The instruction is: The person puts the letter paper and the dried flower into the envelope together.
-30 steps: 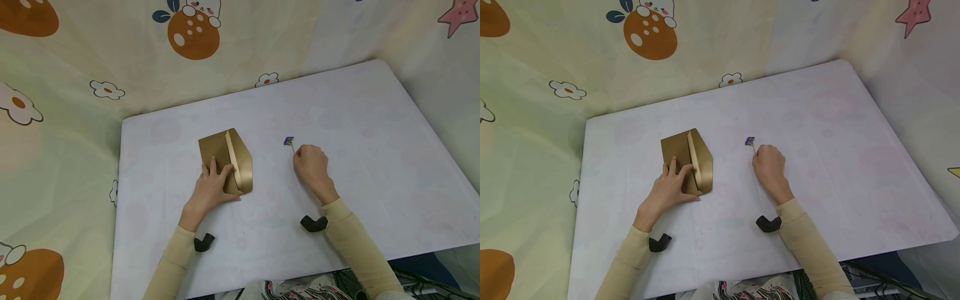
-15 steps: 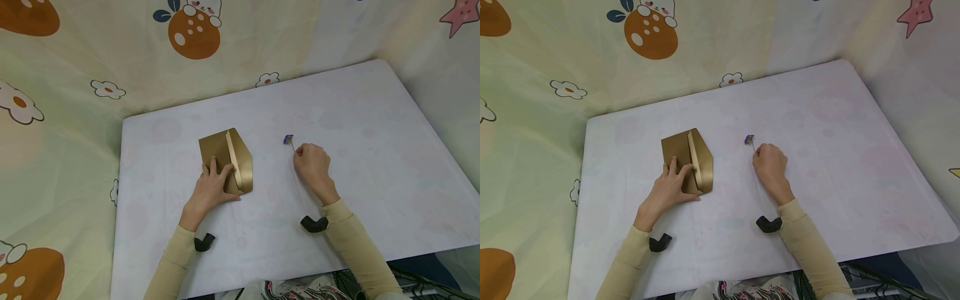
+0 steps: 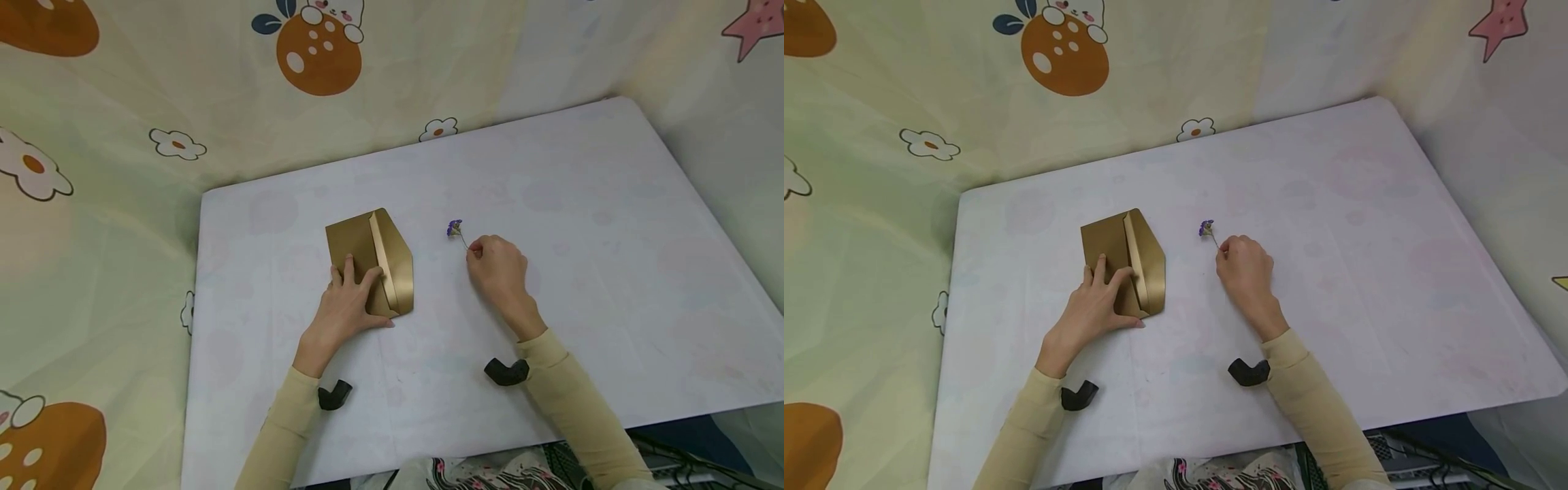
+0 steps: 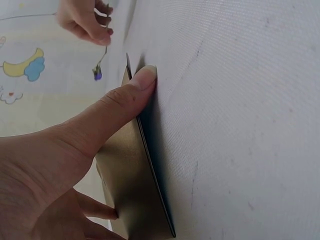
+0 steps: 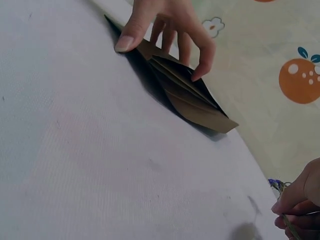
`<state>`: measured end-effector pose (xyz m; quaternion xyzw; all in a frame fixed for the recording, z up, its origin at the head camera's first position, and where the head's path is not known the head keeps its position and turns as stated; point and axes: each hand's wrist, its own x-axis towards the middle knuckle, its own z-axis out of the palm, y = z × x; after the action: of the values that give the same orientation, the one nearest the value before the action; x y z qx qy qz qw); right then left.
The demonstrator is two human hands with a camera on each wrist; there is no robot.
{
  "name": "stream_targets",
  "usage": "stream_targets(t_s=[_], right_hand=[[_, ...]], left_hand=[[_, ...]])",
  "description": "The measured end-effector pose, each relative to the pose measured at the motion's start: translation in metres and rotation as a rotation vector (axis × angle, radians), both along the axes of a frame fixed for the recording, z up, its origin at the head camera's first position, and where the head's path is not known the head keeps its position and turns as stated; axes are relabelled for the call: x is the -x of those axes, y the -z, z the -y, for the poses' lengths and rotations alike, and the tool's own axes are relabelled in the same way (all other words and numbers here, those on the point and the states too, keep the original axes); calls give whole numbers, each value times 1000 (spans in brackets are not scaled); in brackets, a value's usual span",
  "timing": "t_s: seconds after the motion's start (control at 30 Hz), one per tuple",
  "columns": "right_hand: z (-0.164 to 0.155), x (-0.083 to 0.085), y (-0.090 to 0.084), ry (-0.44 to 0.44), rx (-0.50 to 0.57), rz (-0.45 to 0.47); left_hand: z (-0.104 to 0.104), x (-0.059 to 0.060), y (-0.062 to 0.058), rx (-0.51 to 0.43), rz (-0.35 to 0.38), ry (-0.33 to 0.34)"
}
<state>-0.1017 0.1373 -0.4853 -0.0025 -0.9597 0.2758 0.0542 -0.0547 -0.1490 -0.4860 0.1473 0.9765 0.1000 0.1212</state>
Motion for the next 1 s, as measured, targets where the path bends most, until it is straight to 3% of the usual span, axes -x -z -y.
stream_targets(t_s=[0.4, 0.7, 1.0], right_hand=[[37, -11, -11, -160, -2, -33], [70, -17, -11, -349, -35, -58], [90, -8, -2, -409, -102, -23]], left_hand=[[0, 0, -3, 10, 5, -8], [3, 0, -2, 18, -26, -3], [1, 0, -2, 1, 22, -20]])
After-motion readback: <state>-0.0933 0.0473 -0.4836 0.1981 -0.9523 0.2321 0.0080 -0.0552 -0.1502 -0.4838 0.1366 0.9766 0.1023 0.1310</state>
